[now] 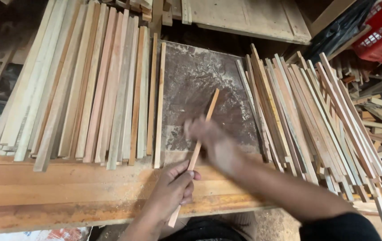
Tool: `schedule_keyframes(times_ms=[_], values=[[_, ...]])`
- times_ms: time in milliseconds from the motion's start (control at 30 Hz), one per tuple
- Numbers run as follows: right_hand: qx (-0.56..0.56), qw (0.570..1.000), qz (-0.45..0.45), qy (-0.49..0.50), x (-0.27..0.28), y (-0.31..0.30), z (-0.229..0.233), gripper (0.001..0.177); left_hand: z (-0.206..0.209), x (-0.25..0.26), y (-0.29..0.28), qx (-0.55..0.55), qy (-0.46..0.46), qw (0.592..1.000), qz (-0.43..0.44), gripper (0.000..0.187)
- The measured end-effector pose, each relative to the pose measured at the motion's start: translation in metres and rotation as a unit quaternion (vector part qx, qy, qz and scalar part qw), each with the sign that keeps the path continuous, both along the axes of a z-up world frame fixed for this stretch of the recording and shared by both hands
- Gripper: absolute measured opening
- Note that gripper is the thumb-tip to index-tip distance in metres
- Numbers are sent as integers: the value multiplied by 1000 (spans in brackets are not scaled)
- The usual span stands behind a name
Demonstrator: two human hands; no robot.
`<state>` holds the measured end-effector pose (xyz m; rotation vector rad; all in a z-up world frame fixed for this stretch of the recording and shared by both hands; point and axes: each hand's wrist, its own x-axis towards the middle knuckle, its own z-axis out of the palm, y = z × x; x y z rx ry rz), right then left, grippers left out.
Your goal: The person smooths thin wooden sticks by rubbing them against a sanding block on a workbench. They handle the sticks one at a time, rubbing them back and forth to smooth the surface, then place them into a pile on the right.
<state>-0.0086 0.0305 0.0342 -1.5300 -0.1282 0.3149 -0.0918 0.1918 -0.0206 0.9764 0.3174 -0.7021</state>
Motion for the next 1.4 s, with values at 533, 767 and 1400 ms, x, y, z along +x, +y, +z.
schedule_keyframes(times_ms=[533, 767, 1400], values=[[-360, 920, 94, -125, -29, 10, 30, 64, 17, 2, 7, 86, -23, 995, -50, 23], [-386, 898, -128, 166, 34, 17, 83, 55, 48, 0, 15, 259, -62, 954, -138, 56], [-347, 909, -170, 155, 22, 11, 57, 64, 49, -2, 22, 291, -61, 947, -124, 39]])
